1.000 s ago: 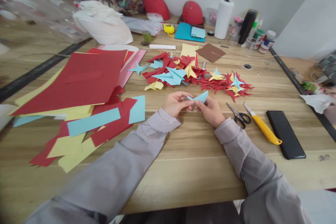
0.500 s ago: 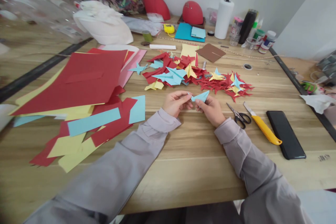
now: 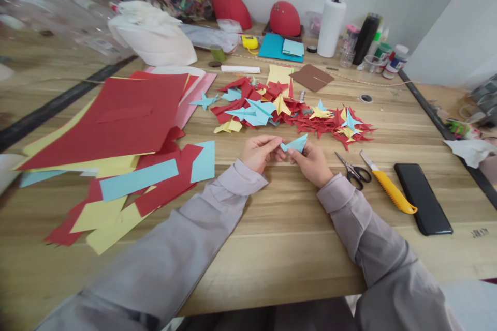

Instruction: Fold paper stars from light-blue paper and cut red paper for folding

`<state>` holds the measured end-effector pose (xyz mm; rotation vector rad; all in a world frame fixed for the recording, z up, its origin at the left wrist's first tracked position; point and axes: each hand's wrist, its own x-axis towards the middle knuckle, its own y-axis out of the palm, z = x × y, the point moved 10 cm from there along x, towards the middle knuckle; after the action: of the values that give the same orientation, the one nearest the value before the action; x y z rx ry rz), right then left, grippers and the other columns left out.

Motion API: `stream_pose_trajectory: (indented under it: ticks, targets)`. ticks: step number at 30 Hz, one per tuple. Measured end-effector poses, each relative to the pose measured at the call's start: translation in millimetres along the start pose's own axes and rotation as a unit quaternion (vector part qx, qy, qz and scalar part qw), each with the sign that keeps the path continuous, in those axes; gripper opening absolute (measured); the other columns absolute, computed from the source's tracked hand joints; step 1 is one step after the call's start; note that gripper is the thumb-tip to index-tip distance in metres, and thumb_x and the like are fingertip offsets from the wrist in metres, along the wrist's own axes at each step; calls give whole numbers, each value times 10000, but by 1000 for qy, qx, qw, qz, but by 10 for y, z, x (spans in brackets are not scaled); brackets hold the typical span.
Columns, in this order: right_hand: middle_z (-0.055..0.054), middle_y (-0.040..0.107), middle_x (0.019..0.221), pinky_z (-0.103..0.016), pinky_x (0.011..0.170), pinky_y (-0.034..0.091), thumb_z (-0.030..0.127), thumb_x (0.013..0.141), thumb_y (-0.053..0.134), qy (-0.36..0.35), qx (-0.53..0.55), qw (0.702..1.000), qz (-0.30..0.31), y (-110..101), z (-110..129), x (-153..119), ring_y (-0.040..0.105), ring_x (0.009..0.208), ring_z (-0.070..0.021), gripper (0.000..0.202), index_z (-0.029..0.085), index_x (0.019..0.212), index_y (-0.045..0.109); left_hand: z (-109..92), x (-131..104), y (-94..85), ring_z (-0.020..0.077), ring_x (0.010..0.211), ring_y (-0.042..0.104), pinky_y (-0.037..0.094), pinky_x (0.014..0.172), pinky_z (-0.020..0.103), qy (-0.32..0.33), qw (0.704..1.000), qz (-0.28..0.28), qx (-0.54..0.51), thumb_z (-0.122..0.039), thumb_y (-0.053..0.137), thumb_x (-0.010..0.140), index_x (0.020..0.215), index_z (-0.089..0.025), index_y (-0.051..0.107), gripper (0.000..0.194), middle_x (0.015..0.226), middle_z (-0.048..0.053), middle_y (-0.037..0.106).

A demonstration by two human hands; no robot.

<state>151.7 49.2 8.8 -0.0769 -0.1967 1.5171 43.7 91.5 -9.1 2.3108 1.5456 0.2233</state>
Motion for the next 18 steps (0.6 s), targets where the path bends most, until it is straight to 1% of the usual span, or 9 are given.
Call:
stream_pose_trajectory:
  ticks: [2,4,7,10,18]
  targets:
    - [13,572,572,-255,511,410,607,676,650,1,7,1000,-5,-10,-3,2,499,516,-108,439,177,681,564,-5,-3,9,118,475,602,473,460,218,7,1000,1,5,-438,776,576,758,-110,662,392,527,15,640]
    - [8,586,600,-253,508,419,611,668,654,0,22,1000,-5,-10,-8,5,511,530,-111,439,180,698,574,-22,-8,41,116,490,607,490,485,223,21,999,16,23,-393,801,551,760,-114,664,375,556,14,656]
    - [-3,609,642,-252,504,434,603,658,669,5,42,999,-4,-13,-24,9,527,546,-114,434,182,720,587,-46,-15,82,114,494,604,510,513,239,40,997,36,58,-351,817,525,705,-114,660,336,568,18,664]
    - [-5,608,642,-249,503,439,581,659,683,11,41,999,-6,-19,-35,8,531,547,-112,416,178,710,590,-58,-12,52,118,488,597,511,506,247,47,997,25,64,-348,816,514,660,-116,649,321,540,14,646]
    - [15,578,585,-244,504,425,560,685,676,3,35,999,-3,-7,23,-11,497,508,-97,397,174,696,587,-49,-11,24,117,482,591,509,500,254,39,998,16,54,-304,820,478,679,-116,654,321,548,7,643]
